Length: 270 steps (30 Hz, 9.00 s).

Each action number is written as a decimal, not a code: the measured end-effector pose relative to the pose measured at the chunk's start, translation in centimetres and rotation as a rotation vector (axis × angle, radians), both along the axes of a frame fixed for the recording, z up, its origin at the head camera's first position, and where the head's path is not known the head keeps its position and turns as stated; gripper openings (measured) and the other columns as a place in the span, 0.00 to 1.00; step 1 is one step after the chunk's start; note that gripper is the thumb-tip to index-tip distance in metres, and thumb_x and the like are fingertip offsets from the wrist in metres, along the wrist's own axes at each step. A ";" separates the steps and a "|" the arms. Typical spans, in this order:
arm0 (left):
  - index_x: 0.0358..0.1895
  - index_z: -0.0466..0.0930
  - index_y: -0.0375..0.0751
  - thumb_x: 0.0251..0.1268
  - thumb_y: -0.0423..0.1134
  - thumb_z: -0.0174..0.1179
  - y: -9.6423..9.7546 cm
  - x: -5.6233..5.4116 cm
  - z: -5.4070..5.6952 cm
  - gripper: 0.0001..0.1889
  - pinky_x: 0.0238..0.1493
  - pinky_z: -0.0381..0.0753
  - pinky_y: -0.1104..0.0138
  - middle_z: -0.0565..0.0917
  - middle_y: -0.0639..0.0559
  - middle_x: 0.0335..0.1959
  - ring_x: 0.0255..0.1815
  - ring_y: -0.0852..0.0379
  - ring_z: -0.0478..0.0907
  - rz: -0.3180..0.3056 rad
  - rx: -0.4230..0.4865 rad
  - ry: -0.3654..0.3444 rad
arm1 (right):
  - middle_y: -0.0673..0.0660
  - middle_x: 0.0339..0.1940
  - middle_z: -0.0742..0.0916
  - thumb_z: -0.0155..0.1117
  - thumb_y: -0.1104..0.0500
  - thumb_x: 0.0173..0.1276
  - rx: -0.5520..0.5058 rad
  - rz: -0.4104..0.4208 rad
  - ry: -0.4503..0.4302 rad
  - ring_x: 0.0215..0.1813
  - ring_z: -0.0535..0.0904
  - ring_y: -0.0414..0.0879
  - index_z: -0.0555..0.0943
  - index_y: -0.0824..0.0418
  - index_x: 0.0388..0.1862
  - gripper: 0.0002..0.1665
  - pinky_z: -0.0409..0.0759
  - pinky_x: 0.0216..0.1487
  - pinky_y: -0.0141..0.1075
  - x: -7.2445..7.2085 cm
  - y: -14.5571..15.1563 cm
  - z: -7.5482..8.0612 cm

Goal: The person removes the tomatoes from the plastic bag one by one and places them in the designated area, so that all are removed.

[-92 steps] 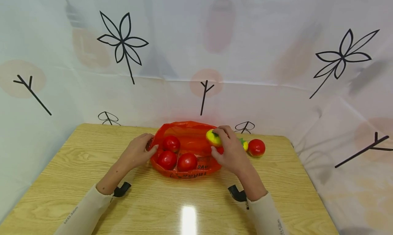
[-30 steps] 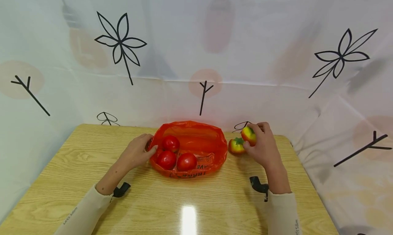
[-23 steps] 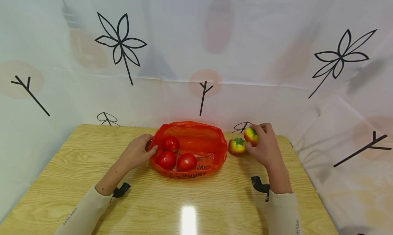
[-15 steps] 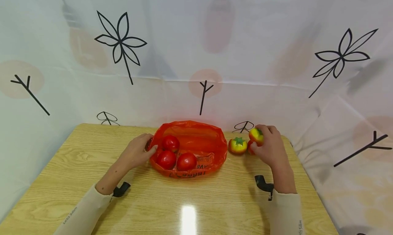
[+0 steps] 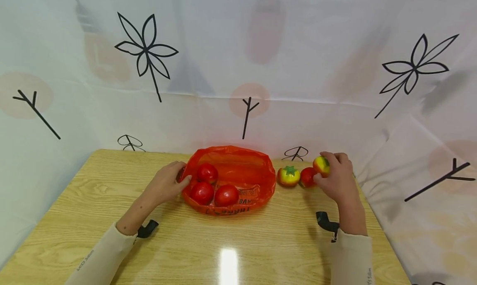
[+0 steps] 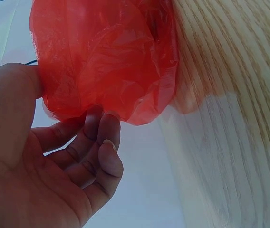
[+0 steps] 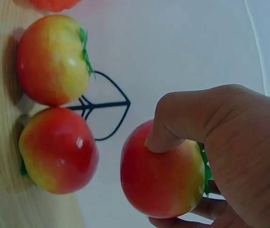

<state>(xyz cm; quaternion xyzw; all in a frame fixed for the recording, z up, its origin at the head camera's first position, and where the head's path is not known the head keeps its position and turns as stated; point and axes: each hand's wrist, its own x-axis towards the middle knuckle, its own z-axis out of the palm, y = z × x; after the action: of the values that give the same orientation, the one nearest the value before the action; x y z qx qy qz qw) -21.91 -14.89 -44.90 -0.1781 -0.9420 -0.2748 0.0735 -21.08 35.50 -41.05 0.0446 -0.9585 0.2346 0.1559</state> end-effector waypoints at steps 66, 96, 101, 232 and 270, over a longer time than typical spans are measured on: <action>0.52 0.82 0.37 0.71 0.42 0.65 0.1 0.1 -0.2 0.14 0.40 0.82 0.59 0.82 0.49 0.40 0.38 0.52 0.77 0.011 -0.006 0.000 | 0.85 0.63 0.63 0.72 0.66 0.62 -0.003 -0.100 -0.184 0.55 0.67 0.79 0.68 0.73 0.71 0.40 0.73 0.57 0.75 -1.1 5.0 -5.6; 0.52 0.82 0.36 0.71 0.42 0.64 0.0 0.2 0.0 0.14 0.41 0.83 0.59 0.83 0.48 0.42 0.38 0.51 0.78 0.010 -0.007 -0.004 | 0.85 0.65 0.64 0.70 0.59 0.68 0.022 -0.065 -0.113 0.63 0.63 0.82 0.67 0.76 0.72 0.40 0.69 0.59 0.78 -0.8 4.4 -3.4; 0.53 0.82 0.36 0.71 0.42 0.64 0.0 0.2 0.0 0.15 0.42 0.83 0.58 0.83 0.47 0.42 0.39 0.51 0.78 0.009 -0.007 0.000 | 0.84 0.67 0.64 0.70 0.59 0.68 0.023 -0.078 -0.098 0.64 0.62 0.81 0.67 0.74 0.73 0.40 0.69 0.59 0.78 -0.7 3.7 -2.4; 0.55 0.81 0.36 0.71 0.41 0.65 0.0 0.0 0.1 0.16 0.40 0.83 0.60 0.82 0.48 0.42 0.37 0.52 0.77 0.017 -0.020 -0.028 | 0.56 0.63 0.82 0.79 0.50 0.66 0.172 0.525 0.103 0.62 0.81 0.54 0.82 0.57 0.65 0.31 0.84 0.62 0.50 1.9 -17.7 -2.4; 0.54 0.81 0.36 0.72 0.42 0.64 0.1 0.1 0.3 0.15 0.37 0.80 0.61 0.81 0.49 0.40 0.36 0.53 0.75 0.012 -0.032 -0.026 | 0.53 0.60 0.84 0.76 0.46 0.69 0.096 0.486 -0.101 0.58 0.82 0.50 0.85 0.56 0.63 0.28 0.85 0.59 0.47 2.5 -22.0 -3.5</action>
<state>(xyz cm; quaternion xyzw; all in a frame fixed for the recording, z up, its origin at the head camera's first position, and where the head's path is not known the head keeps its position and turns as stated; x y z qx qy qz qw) -21.80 -14.83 -44.63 -0.1698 -0.9483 -0.2615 0.0600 -18.55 13.47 -44.58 0.2694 -0.9361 0.2215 0.0443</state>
